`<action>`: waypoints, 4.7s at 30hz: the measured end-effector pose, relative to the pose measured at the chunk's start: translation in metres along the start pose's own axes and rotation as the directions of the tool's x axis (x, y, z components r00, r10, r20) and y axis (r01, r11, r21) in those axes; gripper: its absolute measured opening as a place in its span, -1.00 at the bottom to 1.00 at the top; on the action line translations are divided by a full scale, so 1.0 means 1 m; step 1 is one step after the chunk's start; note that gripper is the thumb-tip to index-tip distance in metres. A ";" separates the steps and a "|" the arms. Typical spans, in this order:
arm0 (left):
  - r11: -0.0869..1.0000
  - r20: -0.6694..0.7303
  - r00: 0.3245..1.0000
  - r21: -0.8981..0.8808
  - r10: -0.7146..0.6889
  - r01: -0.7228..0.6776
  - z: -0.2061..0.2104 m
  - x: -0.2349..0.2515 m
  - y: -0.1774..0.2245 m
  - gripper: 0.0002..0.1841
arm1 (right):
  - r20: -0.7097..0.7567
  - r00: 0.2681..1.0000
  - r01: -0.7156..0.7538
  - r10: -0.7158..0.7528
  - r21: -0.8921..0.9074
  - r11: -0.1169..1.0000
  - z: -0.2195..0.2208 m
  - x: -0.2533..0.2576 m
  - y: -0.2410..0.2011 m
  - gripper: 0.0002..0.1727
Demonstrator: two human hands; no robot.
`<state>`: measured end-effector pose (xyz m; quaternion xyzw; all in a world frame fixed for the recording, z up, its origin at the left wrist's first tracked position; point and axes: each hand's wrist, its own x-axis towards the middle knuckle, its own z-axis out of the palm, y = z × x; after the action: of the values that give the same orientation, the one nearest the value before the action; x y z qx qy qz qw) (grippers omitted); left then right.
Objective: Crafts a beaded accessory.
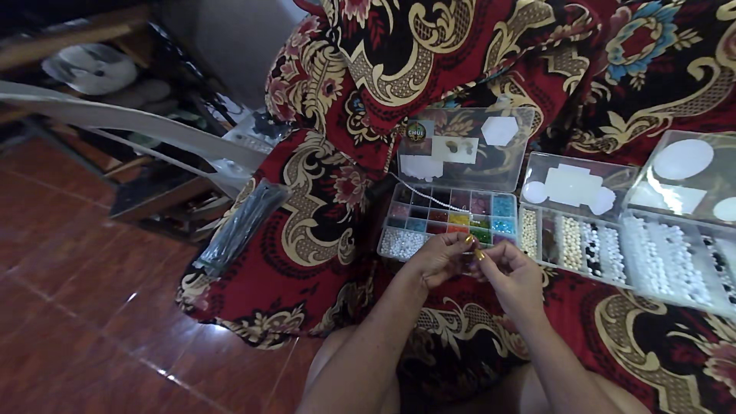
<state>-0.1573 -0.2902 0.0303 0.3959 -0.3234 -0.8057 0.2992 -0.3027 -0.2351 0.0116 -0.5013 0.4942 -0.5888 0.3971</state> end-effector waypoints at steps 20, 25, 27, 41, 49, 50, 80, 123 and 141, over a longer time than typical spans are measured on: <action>0.998 -0.018 1.000 -0.053 0.015 -0.016 -0.005 0.003 -0.001 -0.82 | 0.010 1.000 0.013 -0.013 0.036 0.999 0.001 -0.001 0.001 -0.97; 0.998 0.008 1.000 -0.055 0.020 -0.020 -0.004 0.002 -0.002 -0.78 | 0.011 1.000 0.014 -0.015 0.047 0.999 0.001 -0.002 0.000 -0.96; 0.998 0.016 1.000 -0.057 0.018 -0.017 -0.004 0.002 -0.003 -0.78 | 0.007 1.000 0.014 -0.015 0.041 0.999 0.001 -0.002 0.001 -0.96; 1.000 0.016 1.000 -0.023 0.007 -0.007 -0.004 0.003 -0.004 -0.74 | 0.016 1.000 0.019 -0.019 0.024 1.000 0.001 -0.001 0.003 -0.96; 1.000 0.024 0.999 0.003 0.023 -0.023 -0.007 0.005 -0.004 -0.74 | 0.011 0.999 0.036 -0.036 -0.010 0.999 0.002 -0.002 0.004 -0.97; 1.000 0.028 0.999 0.010 0.025 -0.025 -0.007 0.005 -0.004 -0.74 | 0.008 0.999 0.032 -0.032 -0.010 0.999 0.002 -0.002 0.004 -0.97; 0.997 -0.022 1.000 -0.077 0.007 -0.008 -0.004 0.005 -0.005 -0.76 | 0.027 0.996 0.082 -0.082 -0.007 0.997 0.000 -0.001 0.005 -0.95; 0.991 -0.042 0.995 -0.102 -0.092 0.088 0.005 0.005 -0.010 -0.68 | 0.005 1.000 -0.027 0.027 -0.120 0.992 0.000 0.001 0.004 -0.95; 1.000 -0.034 0.999 -0.013 -0.024 0.023 0.002 0.004 -0.005 -0.80 | 0.010 0.999 -0.033 0.034 -0.094 0.995 0.000 0.000 0.003 -0.96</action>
<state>-0.1626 -0.2897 0.0256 0.4115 -0.3084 -0.8043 0.2977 -0.3032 -0.2361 0.0086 -0.5143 0.5273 -0.5554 0.3860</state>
